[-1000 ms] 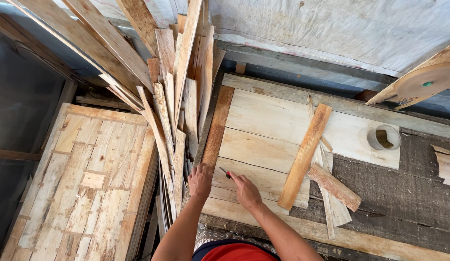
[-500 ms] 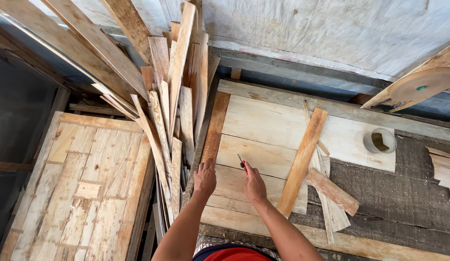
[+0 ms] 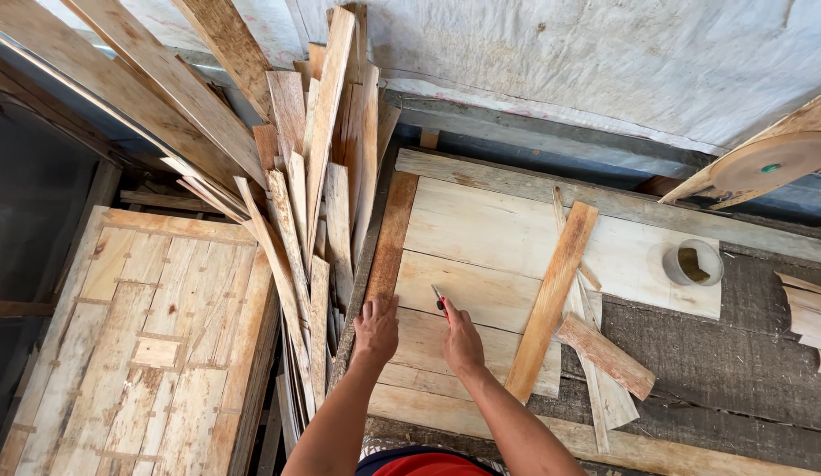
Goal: Using a utility knife to score and shave thin pieces of wood to fit a pattern.
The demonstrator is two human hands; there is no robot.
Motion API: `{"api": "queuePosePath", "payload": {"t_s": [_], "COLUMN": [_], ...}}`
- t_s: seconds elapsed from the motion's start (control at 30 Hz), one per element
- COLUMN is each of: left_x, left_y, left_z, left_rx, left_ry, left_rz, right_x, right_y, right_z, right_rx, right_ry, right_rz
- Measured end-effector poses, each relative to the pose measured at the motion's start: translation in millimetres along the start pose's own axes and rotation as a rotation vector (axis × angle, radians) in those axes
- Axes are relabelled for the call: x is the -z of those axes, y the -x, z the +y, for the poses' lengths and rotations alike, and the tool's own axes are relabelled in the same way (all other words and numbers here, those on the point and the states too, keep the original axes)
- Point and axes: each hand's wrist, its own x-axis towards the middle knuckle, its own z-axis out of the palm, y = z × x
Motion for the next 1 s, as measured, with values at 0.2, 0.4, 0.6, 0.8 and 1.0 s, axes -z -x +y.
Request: {"api": "queuePosePath", "payload": {"t_s": [0.2,0.4,0.6,0.8,1.0], "left_x": [-6,-6,-12,-18,-45], "left_y": [2,3,-3,-13,-22], "left_z": [2,2,-6,-39,-55], "left_rx": [0.018,0.023,0.003,0.076,-0.132], "left_ry": [0.022,0.043,0.074,0.401,0.347], "left_rz": [0.018,0.01,0.035,0.096,0.185], "right_x": [-1,-3,1,-16,-27], "right_y": [-6,-5,0,0,11], "right_z": [4,6,6,25,31], "right_rx": [-0.014,-0.041,0.036,0.188,0.184], "right_ry": [0.015,-0.041,-0.131,-0.301,-0.256], "right_rz": [0.0,0.015,0.096,0.217,0.234]}}
